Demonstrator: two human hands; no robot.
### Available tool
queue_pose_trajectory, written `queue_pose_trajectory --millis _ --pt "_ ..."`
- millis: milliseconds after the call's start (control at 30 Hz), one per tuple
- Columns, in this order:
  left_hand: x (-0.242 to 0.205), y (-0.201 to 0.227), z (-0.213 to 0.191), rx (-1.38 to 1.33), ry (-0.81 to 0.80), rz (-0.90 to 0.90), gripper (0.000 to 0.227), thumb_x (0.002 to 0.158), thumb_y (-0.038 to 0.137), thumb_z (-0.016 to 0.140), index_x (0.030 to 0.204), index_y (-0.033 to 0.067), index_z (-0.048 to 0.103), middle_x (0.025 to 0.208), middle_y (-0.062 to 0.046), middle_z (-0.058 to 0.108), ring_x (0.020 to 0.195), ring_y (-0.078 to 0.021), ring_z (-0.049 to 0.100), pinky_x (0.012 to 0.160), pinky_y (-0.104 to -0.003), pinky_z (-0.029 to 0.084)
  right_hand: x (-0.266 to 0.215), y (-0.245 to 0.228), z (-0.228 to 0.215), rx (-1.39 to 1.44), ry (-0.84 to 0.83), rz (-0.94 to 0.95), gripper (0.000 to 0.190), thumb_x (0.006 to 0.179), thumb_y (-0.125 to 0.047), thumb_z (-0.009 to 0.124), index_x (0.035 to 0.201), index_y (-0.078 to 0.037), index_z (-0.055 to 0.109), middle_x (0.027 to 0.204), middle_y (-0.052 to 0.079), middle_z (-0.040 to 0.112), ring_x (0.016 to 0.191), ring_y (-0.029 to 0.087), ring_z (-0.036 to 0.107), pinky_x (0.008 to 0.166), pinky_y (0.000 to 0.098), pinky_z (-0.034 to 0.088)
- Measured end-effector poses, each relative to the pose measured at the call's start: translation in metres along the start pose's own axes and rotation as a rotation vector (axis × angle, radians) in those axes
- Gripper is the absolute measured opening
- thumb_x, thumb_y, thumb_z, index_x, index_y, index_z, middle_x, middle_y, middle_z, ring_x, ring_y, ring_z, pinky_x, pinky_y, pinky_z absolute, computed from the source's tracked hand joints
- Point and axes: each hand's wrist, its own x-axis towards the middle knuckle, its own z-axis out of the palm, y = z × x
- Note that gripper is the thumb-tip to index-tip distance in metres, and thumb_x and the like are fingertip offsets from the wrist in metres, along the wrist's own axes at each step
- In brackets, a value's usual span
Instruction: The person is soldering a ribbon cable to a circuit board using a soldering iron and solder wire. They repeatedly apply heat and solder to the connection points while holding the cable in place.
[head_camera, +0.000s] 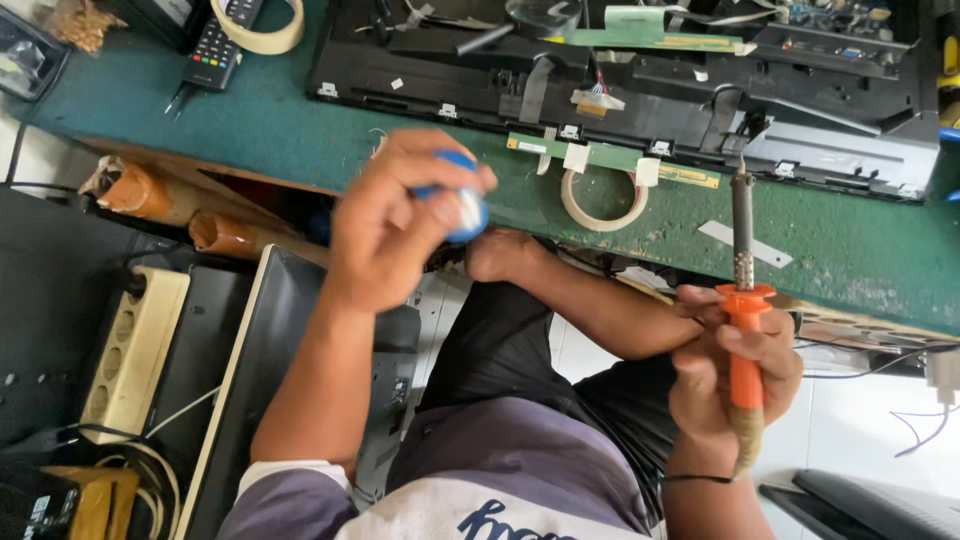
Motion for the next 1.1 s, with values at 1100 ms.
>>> queue_pose_trajectory --millis 1100 --pt "0.030 -0.089 0.070 0.380 -0.019 0.014 0.021 0.097 0.001 0.093 0.098 -0.0002 0.072 0.105 -0.015 0.068 0.092 -0.0288 0.072 0.085 -0.040 0.061 -0.131 -0.011 -0.303 0.367 1.113 0.689 0.041 0.109 -0.040 0.064 0.106 0.001 0.065 0.084 0.026 0.058 0.067 0.039 0.067 0.061 0.0436 0.057"
